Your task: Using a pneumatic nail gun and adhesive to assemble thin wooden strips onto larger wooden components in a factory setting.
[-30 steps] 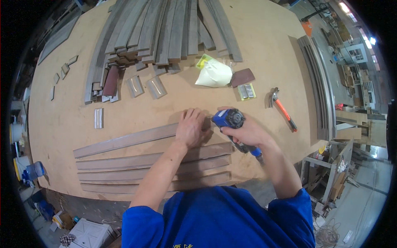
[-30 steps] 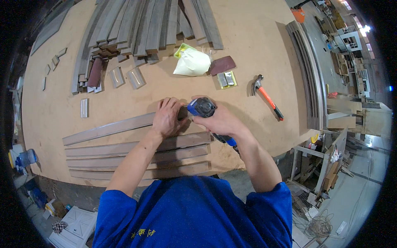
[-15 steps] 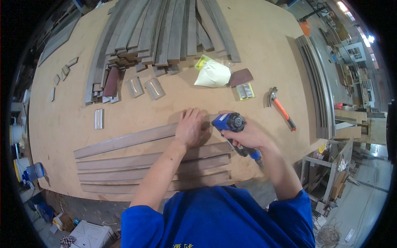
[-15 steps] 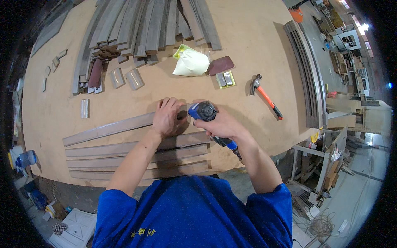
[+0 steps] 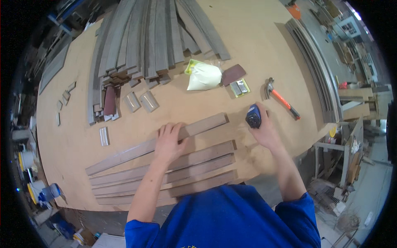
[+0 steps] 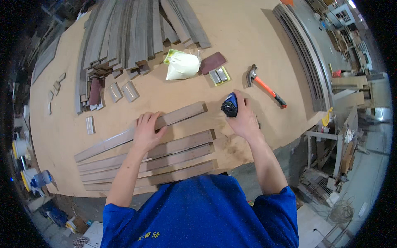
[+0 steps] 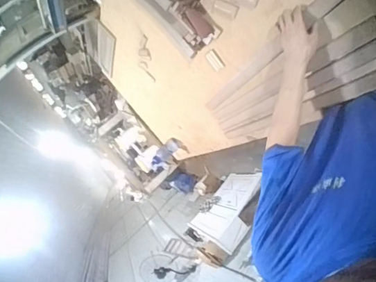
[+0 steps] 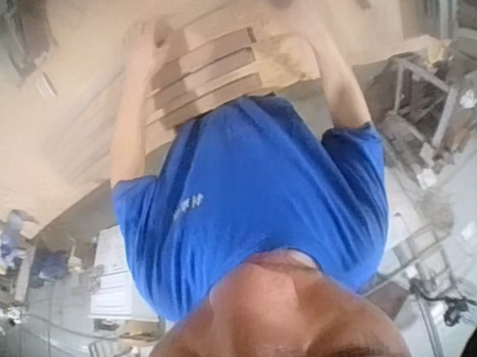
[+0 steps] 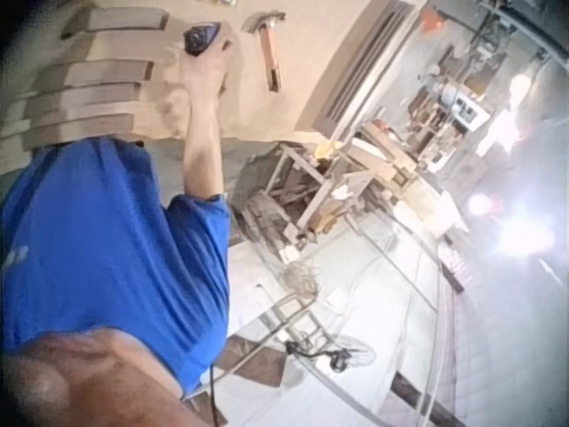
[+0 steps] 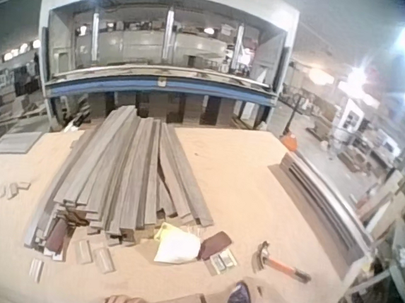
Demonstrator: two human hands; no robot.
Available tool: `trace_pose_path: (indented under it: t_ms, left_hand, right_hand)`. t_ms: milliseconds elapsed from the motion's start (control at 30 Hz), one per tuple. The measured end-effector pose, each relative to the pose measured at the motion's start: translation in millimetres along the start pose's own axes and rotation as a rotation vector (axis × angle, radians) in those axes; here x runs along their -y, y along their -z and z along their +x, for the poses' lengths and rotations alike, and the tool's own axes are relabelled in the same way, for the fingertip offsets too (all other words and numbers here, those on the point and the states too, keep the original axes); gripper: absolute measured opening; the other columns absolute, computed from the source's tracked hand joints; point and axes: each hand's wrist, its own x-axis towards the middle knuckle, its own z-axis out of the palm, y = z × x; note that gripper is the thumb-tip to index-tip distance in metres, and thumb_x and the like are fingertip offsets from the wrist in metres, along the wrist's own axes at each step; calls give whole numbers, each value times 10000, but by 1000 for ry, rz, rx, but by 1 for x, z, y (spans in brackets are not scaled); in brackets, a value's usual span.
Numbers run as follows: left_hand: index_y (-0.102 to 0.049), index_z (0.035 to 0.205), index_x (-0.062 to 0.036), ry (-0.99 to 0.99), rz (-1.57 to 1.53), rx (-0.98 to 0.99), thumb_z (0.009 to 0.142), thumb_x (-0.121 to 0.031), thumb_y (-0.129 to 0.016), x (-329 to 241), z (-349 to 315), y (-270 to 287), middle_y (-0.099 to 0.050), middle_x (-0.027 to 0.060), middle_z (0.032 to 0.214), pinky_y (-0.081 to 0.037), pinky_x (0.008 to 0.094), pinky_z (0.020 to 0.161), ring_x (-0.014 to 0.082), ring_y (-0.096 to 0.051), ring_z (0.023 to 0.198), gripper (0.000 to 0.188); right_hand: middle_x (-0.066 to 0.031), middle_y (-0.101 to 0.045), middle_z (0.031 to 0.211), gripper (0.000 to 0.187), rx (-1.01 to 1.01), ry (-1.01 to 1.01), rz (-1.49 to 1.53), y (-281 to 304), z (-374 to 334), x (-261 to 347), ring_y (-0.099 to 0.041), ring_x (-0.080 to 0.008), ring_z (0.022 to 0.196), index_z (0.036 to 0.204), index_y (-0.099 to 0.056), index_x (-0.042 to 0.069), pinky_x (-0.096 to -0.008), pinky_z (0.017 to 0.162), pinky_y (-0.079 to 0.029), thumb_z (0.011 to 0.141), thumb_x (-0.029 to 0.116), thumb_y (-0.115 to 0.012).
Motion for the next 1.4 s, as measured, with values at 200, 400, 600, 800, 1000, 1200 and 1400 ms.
trace_pose_path:
  t_ms: [200, 400, 600, 800, 1000, 1200, 1400]
  left_hand:
    - [-637, 1157, -96, 46, 59, 78, 786, -156, -826, 3, -9, 10, -590, 98, 1116, -482, 453, 962, 319, -584, 1102, 421]
    - [-613, 1013, -114, -140, 152, 0, 717, -64, -793, -5, -20, 0, -579, 82, 1061, -528, 463, 869, 320, -592, 1041, 350]
    - [-624, 987, -114, -208, 128, -146, 662, -22, -773, -7, -38, 4, -585, 61, 1022, -544, 454, 789, 316, -602, 989, 369]
    - [-663, 987, -103, -120, 5, -183, 681, -1, -798, -21, -52, 29, -650, 83, 1037, -533, 439, 809, 333, -637, 931, 351]
    - [-703, 1098, -117, 165, 24, -31, 870, -248, -800, -7, -48, 43, -681, 87, 1148, -515, 450, 923, 306, -649, 1063, 280]
    - [-690, 1211, -91, 83, 32, -56, 902, -209, -758, 6, -69, 18, -648, 107, 1293, -484, 466, 1034, 332, -594, 1220, 338]
    - [-651, 1274, -67, 293, -142, -398, 894, -187, -759, 2, -121, -1, -606, 142, 1365, -434, 504, 1086, 371, -557, 1257, 413]
  right_hand:
    - [-159, -521, 1431, 697, -178, 219, -216, -8, -19, -13, -527, -387, 1280, 1459, -531, 148, -459, 1076, -472, 807, 124, -776]
    - [-145, -565, 1404, 613, 124, 397, 179, -38, -18, 11, -563, -379, 1249, 1409, -584, 129, -453, 1088, -475, 827, 148, -778]
    - [-143, -592, 1350, 581, 337, 381, 380, -35, -3, 23, -626, -308, 1169, 1379, -612, 112, -416, 1009, -529, 830, 157, -796]
    - [-91, -699, 1145, 430, 530, 316, 507, -29, 5, 27, -700, -215, 968, 1287, -671, 92, -342, 847, -567, 891, 206, -795]
    - [-134, -752, 873, 356, 484, 21, 395, -42, 10, 20, -726, -255, 815, 1050, -744, 34, -362, 756, -576, 949, 374, -724]
    - [-150, -744, 826, 361, 136, 131, -141, -31, 0, 4, -724, -336, 787, 969, -763, 72, -439, 746, -589, 926, 427, -709]
    - [-85, -714, 1091, 363, 73, 431, 73, -55, -17, 19, -670, -306, 1075, 1159, -724, 139, -441, 908, -549, 880, 368, -752]
